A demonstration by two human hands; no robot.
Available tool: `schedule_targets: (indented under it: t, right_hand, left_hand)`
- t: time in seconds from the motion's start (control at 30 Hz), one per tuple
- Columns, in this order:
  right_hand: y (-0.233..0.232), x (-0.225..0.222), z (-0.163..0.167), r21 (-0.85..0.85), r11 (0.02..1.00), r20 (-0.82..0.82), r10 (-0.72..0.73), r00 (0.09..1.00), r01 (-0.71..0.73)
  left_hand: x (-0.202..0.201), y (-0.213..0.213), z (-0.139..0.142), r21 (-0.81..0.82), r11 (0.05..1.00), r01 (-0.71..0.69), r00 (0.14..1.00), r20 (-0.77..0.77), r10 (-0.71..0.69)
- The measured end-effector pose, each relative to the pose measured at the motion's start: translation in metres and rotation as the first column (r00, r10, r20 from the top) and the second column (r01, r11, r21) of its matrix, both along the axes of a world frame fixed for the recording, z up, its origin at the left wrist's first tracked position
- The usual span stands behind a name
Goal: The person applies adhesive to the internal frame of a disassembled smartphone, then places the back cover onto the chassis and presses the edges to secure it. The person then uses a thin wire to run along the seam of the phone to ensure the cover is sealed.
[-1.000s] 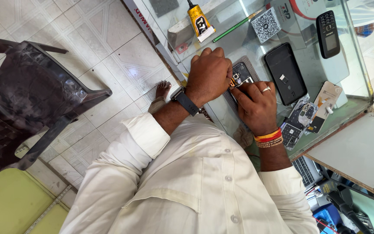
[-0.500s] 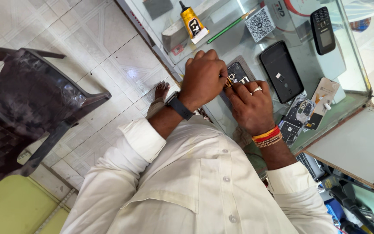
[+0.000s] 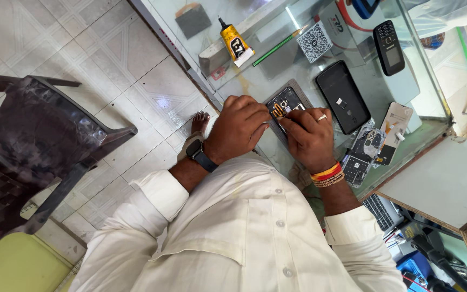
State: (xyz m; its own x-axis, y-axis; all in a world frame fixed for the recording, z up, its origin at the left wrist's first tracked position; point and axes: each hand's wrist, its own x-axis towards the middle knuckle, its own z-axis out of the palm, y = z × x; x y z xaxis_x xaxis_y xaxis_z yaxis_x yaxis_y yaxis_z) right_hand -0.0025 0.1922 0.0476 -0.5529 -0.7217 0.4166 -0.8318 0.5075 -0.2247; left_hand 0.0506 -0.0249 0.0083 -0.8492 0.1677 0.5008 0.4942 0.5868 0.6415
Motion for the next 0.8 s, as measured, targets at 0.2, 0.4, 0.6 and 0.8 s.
schedule_targets:
  t: [0.2,0.4,0.6,0.8]
  right_hand:
    - [0.005,-0.001,-0.005,-0.06,0.998,0.037,-0.019,0.999,0.021]
    - [0.006,0.008,0.0,-0.03,0.999,-0.021,-0.025,0.999,0.025]
    - [0.003,0.021,0.0,0.019,0.995,-0.094,-0.097,0.991,0.099]
    - [0.004,0.021,0.0,0.044,0.99,-0.111,-0.132,0.985,0.138]
  left_hand:
    - [0.001,0.0,-0.004,-0.076,0.997,0.02,0.999,-0.039,-0.023]
    - [0.001,0.0,-0.004,-0.235,0.971,0.054,0.981,-0.169,-0.095]
    - [-0.003,0.001,-0.008,-0.31,0.947,0.084,0.97,-0.19,-0.149]
    - [-0.007,0.002,-0.006,-0.34,0.936,0.086,0.967,-0.198,-0.161]
